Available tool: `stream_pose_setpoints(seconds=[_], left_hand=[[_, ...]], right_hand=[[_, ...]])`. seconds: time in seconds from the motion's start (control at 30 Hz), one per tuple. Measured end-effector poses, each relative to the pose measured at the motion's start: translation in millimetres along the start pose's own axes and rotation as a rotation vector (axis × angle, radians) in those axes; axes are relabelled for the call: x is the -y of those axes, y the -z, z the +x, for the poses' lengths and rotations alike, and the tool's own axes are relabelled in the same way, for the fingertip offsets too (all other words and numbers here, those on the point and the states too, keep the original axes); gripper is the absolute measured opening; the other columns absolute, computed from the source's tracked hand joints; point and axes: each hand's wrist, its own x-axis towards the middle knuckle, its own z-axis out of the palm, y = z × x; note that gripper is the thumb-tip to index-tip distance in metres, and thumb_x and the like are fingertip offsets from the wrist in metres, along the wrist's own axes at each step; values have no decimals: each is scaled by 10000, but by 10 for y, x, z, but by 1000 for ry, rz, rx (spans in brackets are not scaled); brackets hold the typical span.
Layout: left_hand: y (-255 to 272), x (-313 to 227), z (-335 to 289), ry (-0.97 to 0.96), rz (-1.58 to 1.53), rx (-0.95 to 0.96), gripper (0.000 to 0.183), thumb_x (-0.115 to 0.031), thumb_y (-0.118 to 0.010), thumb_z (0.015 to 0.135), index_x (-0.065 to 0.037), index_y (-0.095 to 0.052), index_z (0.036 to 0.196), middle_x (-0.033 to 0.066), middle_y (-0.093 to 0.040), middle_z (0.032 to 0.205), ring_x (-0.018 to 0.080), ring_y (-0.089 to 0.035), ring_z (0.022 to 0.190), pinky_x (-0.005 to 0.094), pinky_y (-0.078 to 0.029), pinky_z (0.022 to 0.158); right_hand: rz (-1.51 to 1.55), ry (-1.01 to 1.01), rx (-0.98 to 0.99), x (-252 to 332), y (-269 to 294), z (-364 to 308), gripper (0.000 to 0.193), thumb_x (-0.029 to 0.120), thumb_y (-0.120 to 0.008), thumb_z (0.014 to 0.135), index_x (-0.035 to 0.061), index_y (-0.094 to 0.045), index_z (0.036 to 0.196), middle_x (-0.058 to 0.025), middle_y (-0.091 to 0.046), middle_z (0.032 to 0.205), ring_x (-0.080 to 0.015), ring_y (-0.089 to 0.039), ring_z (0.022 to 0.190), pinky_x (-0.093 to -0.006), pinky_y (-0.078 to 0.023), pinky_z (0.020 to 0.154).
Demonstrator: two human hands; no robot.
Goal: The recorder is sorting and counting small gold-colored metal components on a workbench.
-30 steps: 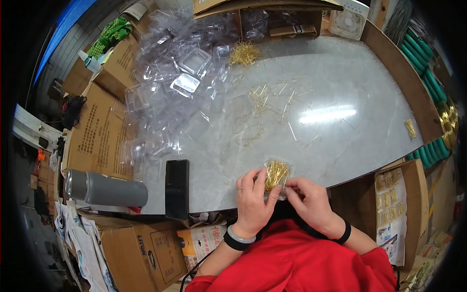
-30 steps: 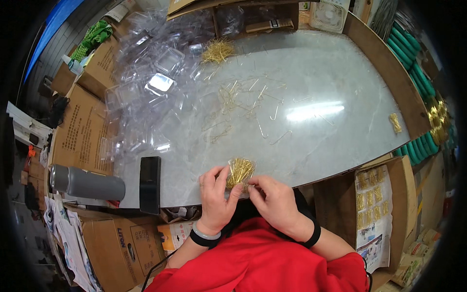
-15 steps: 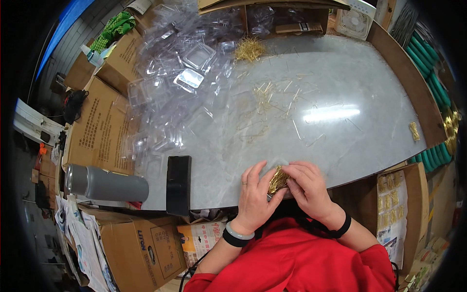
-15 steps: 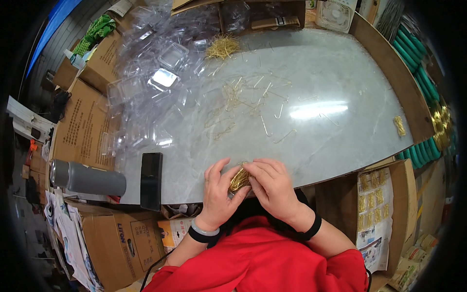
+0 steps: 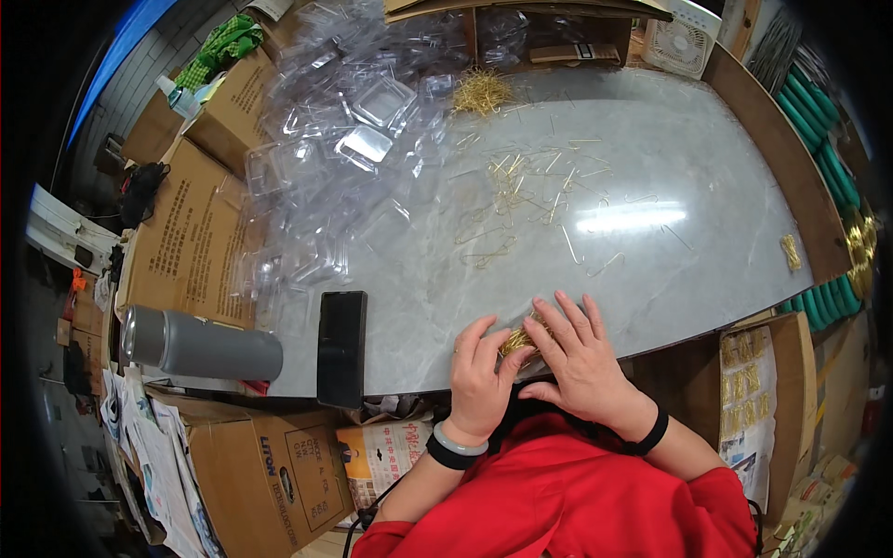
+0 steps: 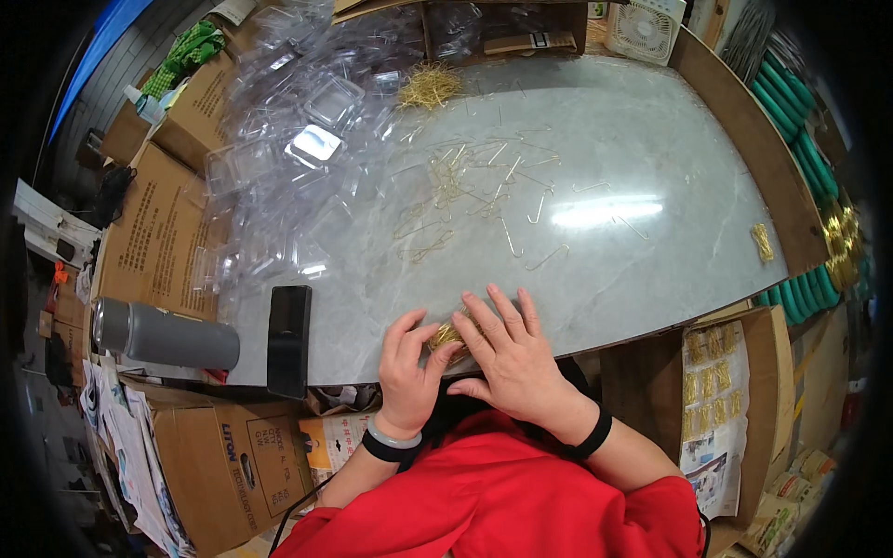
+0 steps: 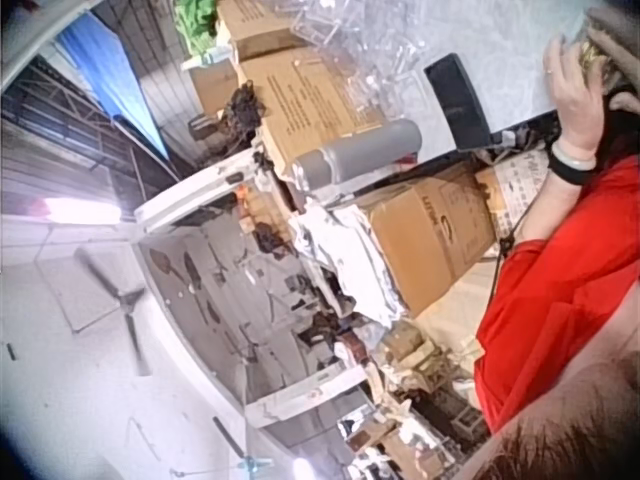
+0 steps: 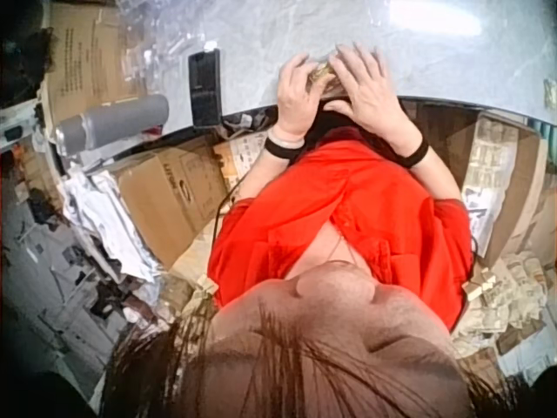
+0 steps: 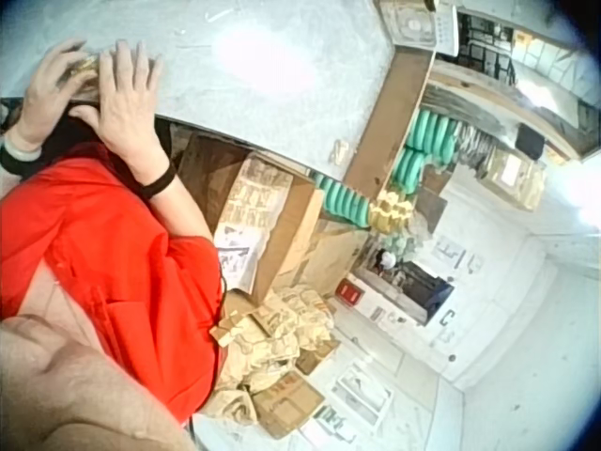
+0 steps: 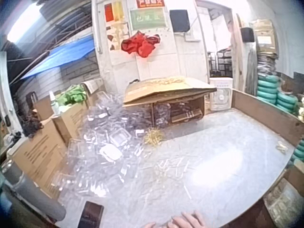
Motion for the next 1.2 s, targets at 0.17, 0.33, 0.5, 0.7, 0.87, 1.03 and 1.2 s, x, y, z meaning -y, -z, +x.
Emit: stream_pose_setpoints(seconds=[0.17,0.33,0.5,0.7,0.87,1.03,1.2], left_hand=[[97,51,11,-157,60,152,527,-371,-699,944,26,-621,1282,270,-543,1397,451,-514,1289,500,-436,1063],[244,-25,-78,-235,148,264,836,-551,-574,964,120,-425,1439,310,-346,1552,497,-328,1434,526,-324,1169],[235,-17,-56,-172,86,316,849,-556,-546,981,124,-386,1465,324,-291,1578,507,-304,1447,538,-307,1176],[167,-32,-46,-113,65,292,789,-508,-556,996,102,-400,1472,306,-320,1573,494,-312,1451,543,-295,1180],[110,-56,1,-159,212,335,742,-467,-570,999,67,-410,1489,272,-348,1574,487,-330,1446,544,-282,1186],[78,-89,42,-191,255,307,682,-374,-642,978,61,-440,1462,262,-373,1561,467,-361,1436,538,-320,1166],[-27,-107,93,-98,31,169,505,-272,-667,980,57,-533,1339,250,-438,1514,468,-433,1390,491,-404,1117]], right_hand=[[-44,-58,-49,90,-59,59,797,427,-837,735,85,-554,1396,-166,-431,1527,-420,-367,1411,-603,-284,1156],[54,-32,-175,88,-135,58,683,273,-843,711,96,-601,1324,-156,-487,1457,-395,-478,1268,-501,-441,1048],[-26,-83,-228,16,-33,56,630,228,-836,713,88,-623,1288,-142,-527,1406,-382,-498,1233,-444,-473,1021],[-58,-125,-235,-34,-55,9,633,264,-816,750,102,-608,1325,-145,-504,1444,-388,-491,1235,-488,-450,1032],[18,-143,-125,-24,56,-13,785,366,-782,813,72,-467,1469,-173,-421,1540,-449,-427,1340,-575,-301,1145],[66,-108,14,-244,121,-101,965,416,-781,831,9,-297,1560,-189,-354,1600,-435,-284,1498,-597,-200,1207],[221,-110,-8,-323,223,-48,1009,403,-832,789,21,-306,1560,-180,-365,1595,-396,-302,1500,-588,-198,1213]])
